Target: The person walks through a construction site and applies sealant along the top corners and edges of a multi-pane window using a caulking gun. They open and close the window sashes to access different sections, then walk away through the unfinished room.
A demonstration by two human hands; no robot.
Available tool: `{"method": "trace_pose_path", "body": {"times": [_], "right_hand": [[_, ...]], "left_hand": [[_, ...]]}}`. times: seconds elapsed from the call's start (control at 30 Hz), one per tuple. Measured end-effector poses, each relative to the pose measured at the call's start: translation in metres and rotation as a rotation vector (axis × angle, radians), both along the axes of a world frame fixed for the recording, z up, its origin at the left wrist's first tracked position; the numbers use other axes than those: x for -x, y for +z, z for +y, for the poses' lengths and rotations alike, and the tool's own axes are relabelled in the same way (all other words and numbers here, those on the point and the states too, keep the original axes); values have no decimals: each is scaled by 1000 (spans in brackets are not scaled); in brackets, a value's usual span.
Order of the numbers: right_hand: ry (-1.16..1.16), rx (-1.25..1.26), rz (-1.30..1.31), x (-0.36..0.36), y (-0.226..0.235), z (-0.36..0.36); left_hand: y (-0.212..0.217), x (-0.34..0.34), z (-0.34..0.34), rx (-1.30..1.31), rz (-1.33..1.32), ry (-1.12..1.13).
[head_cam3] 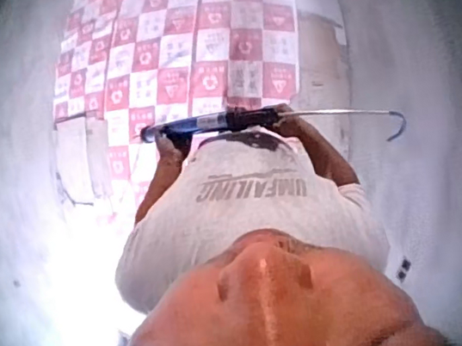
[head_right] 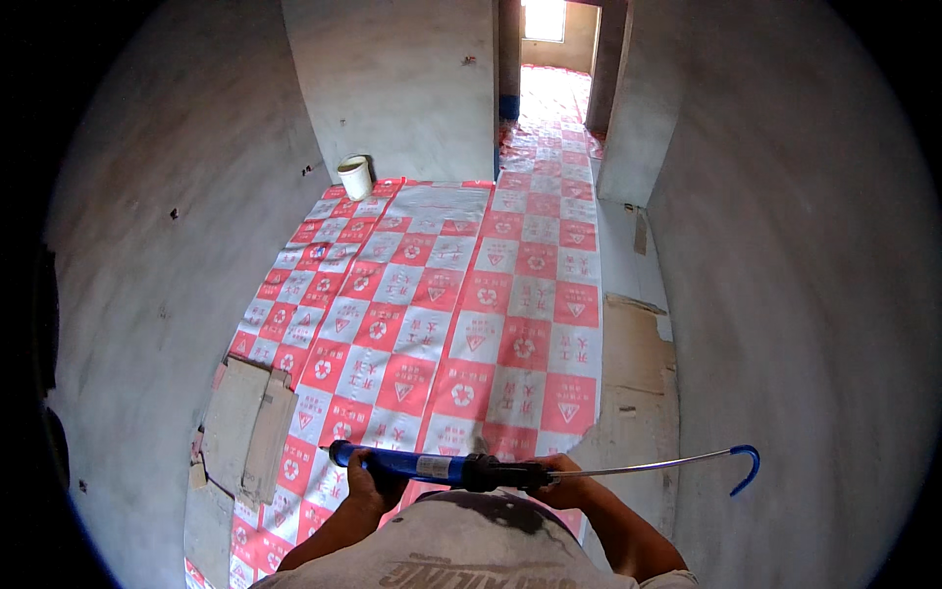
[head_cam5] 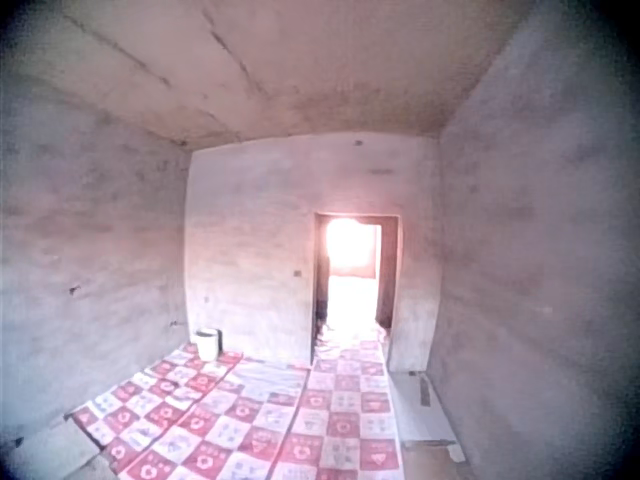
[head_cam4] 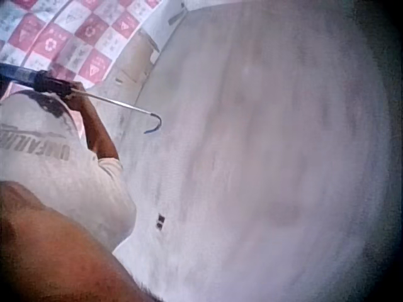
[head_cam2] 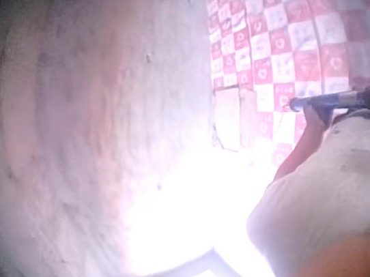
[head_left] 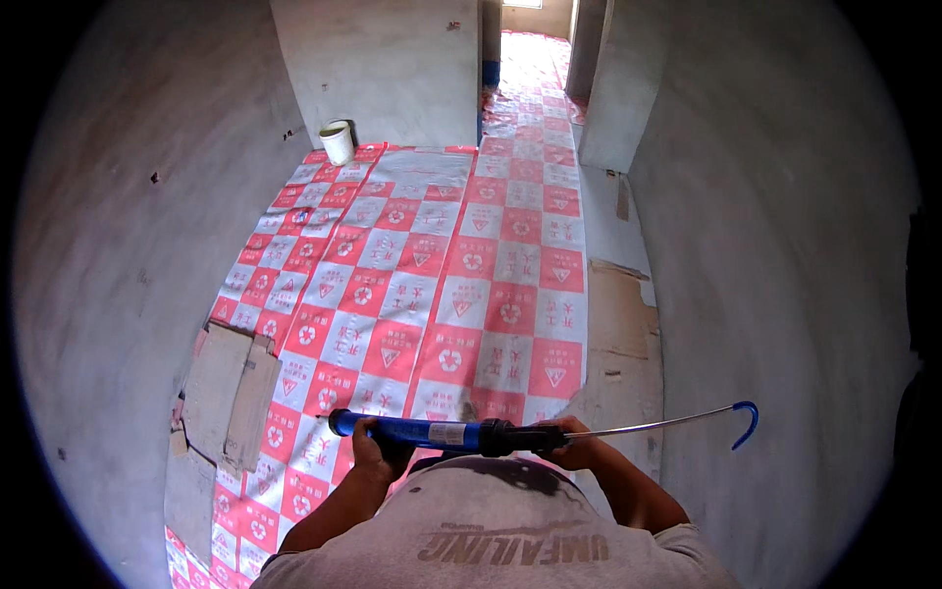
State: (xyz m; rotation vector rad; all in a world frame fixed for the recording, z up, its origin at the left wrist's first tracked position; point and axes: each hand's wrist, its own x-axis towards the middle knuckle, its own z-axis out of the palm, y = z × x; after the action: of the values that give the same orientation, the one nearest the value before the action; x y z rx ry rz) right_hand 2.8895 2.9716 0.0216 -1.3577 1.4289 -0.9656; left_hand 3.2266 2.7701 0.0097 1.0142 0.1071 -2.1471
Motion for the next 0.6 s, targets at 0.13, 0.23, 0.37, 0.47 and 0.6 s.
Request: {"method": "trace_pose_path", "body": {"times": [0.13,0.23,0.37,0.47,0.6], "right_hand": [[-115,-12,59,80,-1,-101],[-241,115,102,151,-1,-152],[-370,217,336,238,17,-207],[-456,131,367,309,13,-237],[-480,165,242,420,-13,-309]], "left_hand": [[-9,99,-118,21,80,-33],[8,204,-218,68,103,-148],[46,346,-321,147,191,-422],[40,446,-386,194,281,-539],[4,568,-456,133,284,-507]]}}
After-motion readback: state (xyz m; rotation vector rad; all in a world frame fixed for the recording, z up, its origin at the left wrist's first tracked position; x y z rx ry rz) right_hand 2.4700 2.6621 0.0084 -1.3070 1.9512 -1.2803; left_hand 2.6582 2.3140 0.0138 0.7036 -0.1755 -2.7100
